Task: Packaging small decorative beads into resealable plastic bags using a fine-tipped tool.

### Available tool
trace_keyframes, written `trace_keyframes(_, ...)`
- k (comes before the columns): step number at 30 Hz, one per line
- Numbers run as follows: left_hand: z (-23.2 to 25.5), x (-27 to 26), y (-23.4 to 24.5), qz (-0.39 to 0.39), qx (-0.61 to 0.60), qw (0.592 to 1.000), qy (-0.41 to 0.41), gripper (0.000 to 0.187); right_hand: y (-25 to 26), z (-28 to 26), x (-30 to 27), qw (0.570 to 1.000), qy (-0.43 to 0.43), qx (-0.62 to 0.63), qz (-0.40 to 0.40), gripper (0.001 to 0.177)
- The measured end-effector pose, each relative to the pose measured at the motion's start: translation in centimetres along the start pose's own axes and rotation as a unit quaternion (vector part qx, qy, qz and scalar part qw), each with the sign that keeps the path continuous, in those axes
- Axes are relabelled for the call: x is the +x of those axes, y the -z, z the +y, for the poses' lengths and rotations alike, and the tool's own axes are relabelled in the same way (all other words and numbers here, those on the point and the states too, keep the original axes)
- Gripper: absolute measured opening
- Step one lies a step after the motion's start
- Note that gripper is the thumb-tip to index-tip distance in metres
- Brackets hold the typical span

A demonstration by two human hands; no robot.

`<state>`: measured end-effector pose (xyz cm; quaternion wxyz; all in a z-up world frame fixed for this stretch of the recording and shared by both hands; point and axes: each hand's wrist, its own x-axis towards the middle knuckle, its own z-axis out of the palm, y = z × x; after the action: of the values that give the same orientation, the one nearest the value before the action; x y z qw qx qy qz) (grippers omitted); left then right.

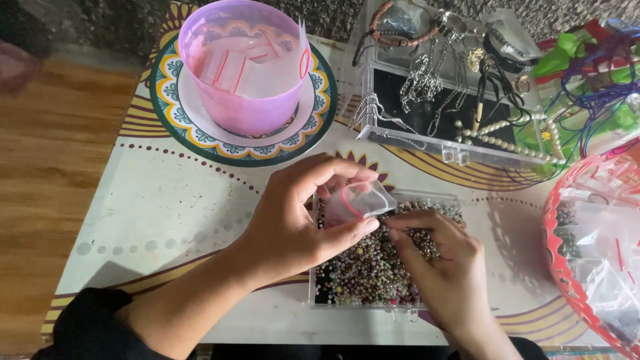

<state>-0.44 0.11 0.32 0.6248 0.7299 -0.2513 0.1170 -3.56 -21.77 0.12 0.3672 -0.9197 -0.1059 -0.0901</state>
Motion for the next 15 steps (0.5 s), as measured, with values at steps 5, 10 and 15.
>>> trace_keyframes(5,-0.09,-0.03,-0.01,0.0,0.008,1.0,0.014,0.043,-0.43,0.27,0.2,0.999,0.031,0.027,-0.012,0.015)
trace_keyframes(10,-0.07,0.0,0.01,-0.006,0.013,1.0,0.015,0.042,-0.44,-0.15,0.31,0.999,0.021,0.033,-0.018,0.012)
trace_keyframes(15,-0.12,-0.06,0.0,-0.007,0.003,1.0,0.023,0.043,-0.47,-0.02,0.27,0.999,0.019,0.036,-0.014,0.013)
